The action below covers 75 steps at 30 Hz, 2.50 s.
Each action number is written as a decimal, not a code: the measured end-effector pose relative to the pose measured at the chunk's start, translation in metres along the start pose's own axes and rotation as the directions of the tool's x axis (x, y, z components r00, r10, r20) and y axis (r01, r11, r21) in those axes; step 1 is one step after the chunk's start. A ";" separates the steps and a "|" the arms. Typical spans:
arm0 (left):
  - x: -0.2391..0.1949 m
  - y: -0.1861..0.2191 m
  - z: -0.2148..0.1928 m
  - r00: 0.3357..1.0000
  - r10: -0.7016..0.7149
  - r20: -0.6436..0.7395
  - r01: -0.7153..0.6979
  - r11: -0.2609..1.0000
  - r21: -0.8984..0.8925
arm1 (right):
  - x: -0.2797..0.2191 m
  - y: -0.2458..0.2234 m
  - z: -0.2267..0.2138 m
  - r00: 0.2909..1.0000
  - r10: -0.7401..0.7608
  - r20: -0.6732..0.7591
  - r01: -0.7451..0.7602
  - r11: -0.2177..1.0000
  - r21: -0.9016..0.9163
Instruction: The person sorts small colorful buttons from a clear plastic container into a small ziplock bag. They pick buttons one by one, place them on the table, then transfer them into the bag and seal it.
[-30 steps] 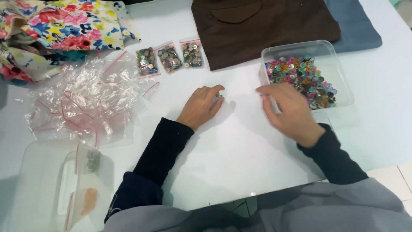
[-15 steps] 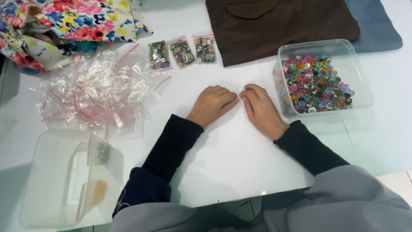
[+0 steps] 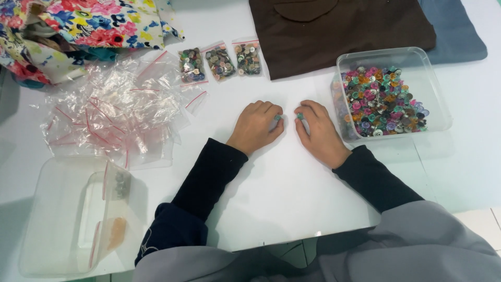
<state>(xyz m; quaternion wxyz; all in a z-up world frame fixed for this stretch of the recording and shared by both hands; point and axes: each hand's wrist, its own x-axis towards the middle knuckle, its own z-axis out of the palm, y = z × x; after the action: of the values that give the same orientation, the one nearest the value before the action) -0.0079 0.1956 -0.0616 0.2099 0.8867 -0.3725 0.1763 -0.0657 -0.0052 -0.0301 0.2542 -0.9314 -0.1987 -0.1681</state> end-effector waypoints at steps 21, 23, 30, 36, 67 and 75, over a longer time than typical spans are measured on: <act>0.000 0.000 0.001 1.000 0.017 0.009 -0.017 1.000 0.005 | 0.000 -0.001 0.000 1.000 -0.013 -0.002 0.013 1.000 -0.017; 0.001 0.000 0.001 1.000 0.015 0.014 -0.015 1.000 -0.004 | -0.001 -0.001 0.000 1.000 -0.011 0.001 0.011 1.000 -0.018; 0.001 0.005 -0.010 0.999 0.015 0.035 -0.014 1.000 -0.019 | -0.002 0.001 0.002 1.000 -0.025 -0.009 0.025 0.999 -0.023; 0.007 0.012 -0.015 0.986 0.075 -0.146 -0.081 0.996 -0.040 | -0.002 -0.005 -0.005 0.993 -0.058 -0.106 0.063 0.997 0.047; 0.153 0.142 0.085 0.969 -0.116 0.218 0.083 0.984 0.156 | -0.018 0.125 -0.137 0.915 0.168 0.366 -0.145 0.985 -0.090; 0.155 0.125 0.091 0.991 -0.001 0.135 0.010 0.998 -0.063 | -0.022 0.133 -0.142 0.911 0.276 0.306 -0.274 0.960 -0.049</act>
<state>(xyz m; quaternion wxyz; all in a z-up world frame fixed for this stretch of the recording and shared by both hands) 0.0171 -0.0208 -0.0358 0.2129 0.8904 -0.3887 0.1034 -0.0542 -0.1934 0.0221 0.2387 -0.9655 -0.1026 0.0170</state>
